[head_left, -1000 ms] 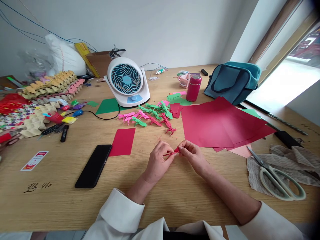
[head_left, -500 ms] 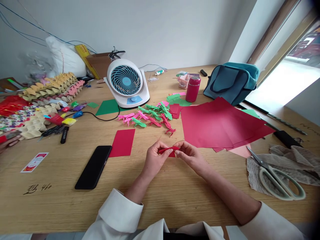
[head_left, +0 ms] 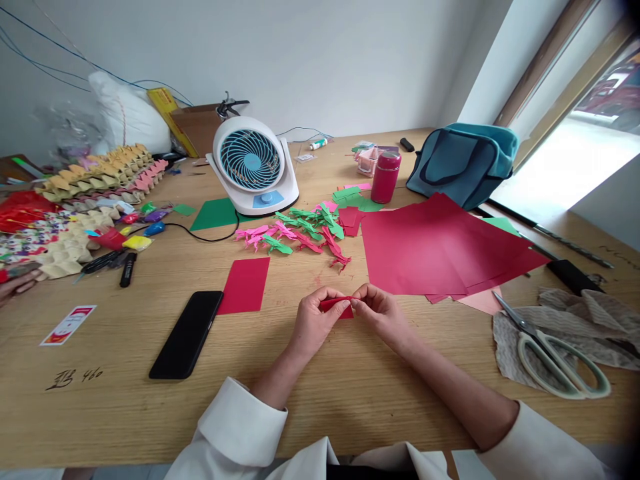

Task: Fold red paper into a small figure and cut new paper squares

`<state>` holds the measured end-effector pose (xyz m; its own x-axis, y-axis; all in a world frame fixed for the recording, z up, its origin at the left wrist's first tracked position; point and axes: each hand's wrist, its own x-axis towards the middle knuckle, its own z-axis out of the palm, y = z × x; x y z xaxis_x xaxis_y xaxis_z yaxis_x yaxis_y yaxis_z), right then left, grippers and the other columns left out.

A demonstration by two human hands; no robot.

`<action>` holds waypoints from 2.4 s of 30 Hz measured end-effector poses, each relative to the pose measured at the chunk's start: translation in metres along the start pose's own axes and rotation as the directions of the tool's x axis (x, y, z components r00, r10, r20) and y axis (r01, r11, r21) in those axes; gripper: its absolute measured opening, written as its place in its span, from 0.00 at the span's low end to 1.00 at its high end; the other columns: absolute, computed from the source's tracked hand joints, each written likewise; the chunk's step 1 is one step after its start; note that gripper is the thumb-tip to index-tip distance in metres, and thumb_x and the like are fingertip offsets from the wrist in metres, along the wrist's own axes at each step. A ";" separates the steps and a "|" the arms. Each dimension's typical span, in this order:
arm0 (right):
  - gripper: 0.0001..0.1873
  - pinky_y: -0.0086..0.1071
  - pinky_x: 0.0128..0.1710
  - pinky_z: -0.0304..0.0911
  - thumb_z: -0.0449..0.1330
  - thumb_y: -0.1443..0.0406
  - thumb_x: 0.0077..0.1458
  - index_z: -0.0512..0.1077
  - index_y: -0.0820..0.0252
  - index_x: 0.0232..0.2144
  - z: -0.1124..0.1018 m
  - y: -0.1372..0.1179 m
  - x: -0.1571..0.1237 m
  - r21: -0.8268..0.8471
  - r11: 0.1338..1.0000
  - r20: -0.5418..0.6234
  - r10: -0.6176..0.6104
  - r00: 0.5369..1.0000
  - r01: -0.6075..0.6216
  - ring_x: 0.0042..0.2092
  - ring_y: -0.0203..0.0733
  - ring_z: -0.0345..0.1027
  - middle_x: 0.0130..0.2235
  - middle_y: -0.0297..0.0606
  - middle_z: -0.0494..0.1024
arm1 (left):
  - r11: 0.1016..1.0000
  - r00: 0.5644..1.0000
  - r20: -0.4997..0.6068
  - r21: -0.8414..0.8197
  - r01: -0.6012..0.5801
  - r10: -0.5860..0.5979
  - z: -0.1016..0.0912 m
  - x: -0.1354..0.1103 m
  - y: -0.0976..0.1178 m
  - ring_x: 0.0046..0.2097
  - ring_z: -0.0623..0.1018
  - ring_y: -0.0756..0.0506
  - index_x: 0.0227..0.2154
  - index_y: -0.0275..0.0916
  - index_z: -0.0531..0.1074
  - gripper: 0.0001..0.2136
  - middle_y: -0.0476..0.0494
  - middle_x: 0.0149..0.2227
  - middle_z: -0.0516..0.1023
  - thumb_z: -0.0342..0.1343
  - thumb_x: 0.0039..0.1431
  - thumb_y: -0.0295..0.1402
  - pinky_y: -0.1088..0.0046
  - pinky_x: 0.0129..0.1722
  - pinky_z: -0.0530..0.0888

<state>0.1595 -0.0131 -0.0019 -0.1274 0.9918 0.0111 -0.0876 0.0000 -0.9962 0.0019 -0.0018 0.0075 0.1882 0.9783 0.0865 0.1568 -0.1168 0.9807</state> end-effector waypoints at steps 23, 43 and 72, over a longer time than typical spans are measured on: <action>0.22 0.49 0.47 0.64 0.49 0.52 0.57 0.73 0.61 0.40 -0.207 -0.001 -0.157 -0.913 -0.022 -0.371 -0.377 0.849 -0.408 0.43 0.58 0.69 0.40 0.52 0.73 | 0.852 0.947 0.062 -0.421 0.312 -0.316 -0.005 -0.001 0.011 0.25 0.73 0.52 0.24 0.36 0.77 0.12 0.50 0.23 0.79 0.71 0.38 0.35 0.77 0.29 0.69; 0.23 0.50 0.42 0.66 0.55 0.47 0.47 0.73 0.59 0.35 -0.240 0.010 -0.170 -0.805 0.034 -0.583 -0.232 0.779 -0.592 0.40 0.60 0.71 0.35 0.51 0.74 | 0.814 0.917 0.207 -0.422 0.398 -0.341 -0.009 0.002 0.006 0.29 0.75 0.51 0.27 0.35 0.77 0.17 0.46 0.27 0.79 0.73 0.34 0.38 0.77 0.29 0.70; 0.23 0.30 0.28 0.56 0.56 0.45 0.57 0.68 0.59 0.34 -0.014 -0.043 -0.136 -0.310 0.914 0.097 0.305 0.947 -0.262 0.29 0.38 0.59 0.26 0.32 0.65 | 0.775 0.881 0.373 -0.447 0.446 -0.291 -0.011 -0.009 0.056 0.36 0.81 0.42 0.29 0.34 0.74 0.12 0.37 0.33 0.83 0.66 0.44 0.36 0.71 0.33 0.72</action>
<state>0.1942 -0.1465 0.0380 -0.2434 0.9272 -0.2847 0.2594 -0.2206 -0.9402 -0.0020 -0.0152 0.0640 0.4821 0.8318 -0.2750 -0.2278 0.4221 0.8774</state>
